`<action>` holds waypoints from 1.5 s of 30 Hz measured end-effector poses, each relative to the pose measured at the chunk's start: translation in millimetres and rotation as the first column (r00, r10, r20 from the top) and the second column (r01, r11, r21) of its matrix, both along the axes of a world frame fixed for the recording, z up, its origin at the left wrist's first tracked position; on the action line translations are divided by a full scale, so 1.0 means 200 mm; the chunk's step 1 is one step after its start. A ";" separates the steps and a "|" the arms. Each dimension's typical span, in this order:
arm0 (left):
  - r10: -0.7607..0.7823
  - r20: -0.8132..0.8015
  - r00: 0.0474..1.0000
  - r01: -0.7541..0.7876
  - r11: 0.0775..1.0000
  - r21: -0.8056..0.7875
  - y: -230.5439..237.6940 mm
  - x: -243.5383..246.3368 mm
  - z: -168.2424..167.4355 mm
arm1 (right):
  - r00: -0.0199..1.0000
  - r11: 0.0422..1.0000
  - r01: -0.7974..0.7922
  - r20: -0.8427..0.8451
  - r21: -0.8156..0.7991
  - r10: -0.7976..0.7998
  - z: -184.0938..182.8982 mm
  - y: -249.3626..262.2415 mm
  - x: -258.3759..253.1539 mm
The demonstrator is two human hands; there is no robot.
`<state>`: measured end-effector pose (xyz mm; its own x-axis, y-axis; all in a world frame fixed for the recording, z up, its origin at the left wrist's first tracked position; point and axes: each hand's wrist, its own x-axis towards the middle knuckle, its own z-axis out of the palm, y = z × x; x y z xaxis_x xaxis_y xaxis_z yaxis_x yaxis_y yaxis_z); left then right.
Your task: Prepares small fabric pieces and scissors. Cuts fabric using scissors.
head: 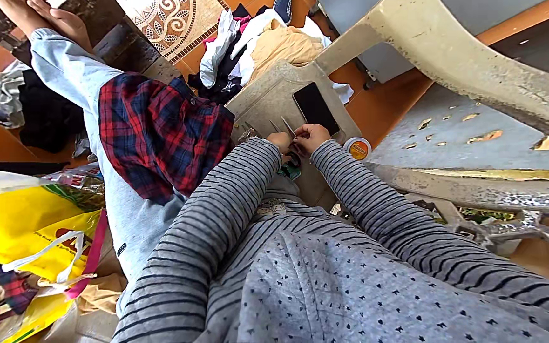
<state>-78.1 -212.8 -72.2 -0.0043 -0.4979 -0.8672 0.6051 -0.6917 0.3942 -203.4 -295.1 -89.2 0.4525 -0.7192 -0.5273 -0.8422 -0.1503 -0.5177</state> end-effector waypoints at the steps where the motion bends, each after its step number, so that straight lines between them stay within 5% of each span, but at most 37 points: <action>1: -0.042 0.041 0.998 0.042 0.999 -0.006 0.01 0.01 -0.01 | 1.000 1.000 0.002 0.001 0.001 -0.002 0.00 0.01 0.00; 4: -0.208 0.217 0.954 0.236 0.965 -0.112 0.06 0.05 -0.02 | 0.999 0.999 -0.031 -0.018 -0.014 0.030 0.01 0.02 0.02; 8: -0.244 0.476 0.845 0.445 0.815 -0.372 0.28 0.15 0.11 | 0.988 0.984 -0.146 0.029 -0.105 0.150 -0.01 0.04 0.01; 9: -0.253 0.485 0.837 0.459 0.807 -0.372 0.35 0.18 0.22 | 0.987 0.982 -0.156 -0.035 -0.102 0.154 0.03 0.06 0.04; 11: -0.212 0.518 0.829 0.464 0.778 -0.424 0.51 0.23 0.35 | 0.906 0.967 -0.153 -0.363 0.201 0.219 0.23 0.04 0.20; 13: -0.188 0.544 0.818 0.447 0.804 -0.394 0.63 0.25 0.52 | 0.983 0.973 -0.180 -0.045 -0.144 0.176 0.02 0.06 0.05; 16: -0.058 0.550 0.833 0.283 0.899 -0.333 0.76 0.25 0.66 | 0.988 0.975 -0.151 0.010 -0.163 0.154 -0.03 0.02 0.04; 19: 0.154 0.513 0.845 0.104 0.892 -0.441 0.89 0.27 0.65 | 0.994 0.975 -0.105 -0.010 -0.194 0.105 0.01 0.02 0.05; 23: 0.317 0.393 0.863 0.073 0.691 -0.719 1.14 0.39 0.44 | 0.992 0.938 0.000 0.116 -0.346 0.042 0.03 0.03 0.03; 26: 0.408 0.371 0.834 -0.053 0.729 -0.683 1.20 0.42 0.39 | 0.974 0.909 -0.065 0.172 -0.413 0.148 0.05 0.07 0.04; 30: 0.462 0.371 0.805 -0.154 0.768 -0.622 1.20 0.41 0.38 | 0.915 0.910 -0.395 -0.145 -0.126 0.377 0.09 0.22 0.10; 35: 0.460 0.370 0.807 -0.155 0.770 -0.619 1.19 0.41 0.37 | 0.874 0.960 -0.281 -0.419 -0.017 0.248 0.05 0.37 0.14; 38: 0.469 0.367 0.803 -0.178 0.777 -0.603 1.19 0.41 0.36 | 0.875 0.973 -0.230 -0.437 -0.001 0.206 0.07 0.37 0.15; 45: 0.478 0.365 0.799 -0.190 0.776 -0.602 1.18 0.40 0.36 | 0.964 0.979 -0.163 -0.190 0.125 0.184 0.23 0.19 0.06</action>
<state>1.7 23.9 0.1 0.5861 -0.7452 -0.3181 0.3895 -0.0852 0.9171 -191.1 -257.2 -43.0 0.4432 -0.5734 -0.6891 -0.8959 -0.2562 -0.3629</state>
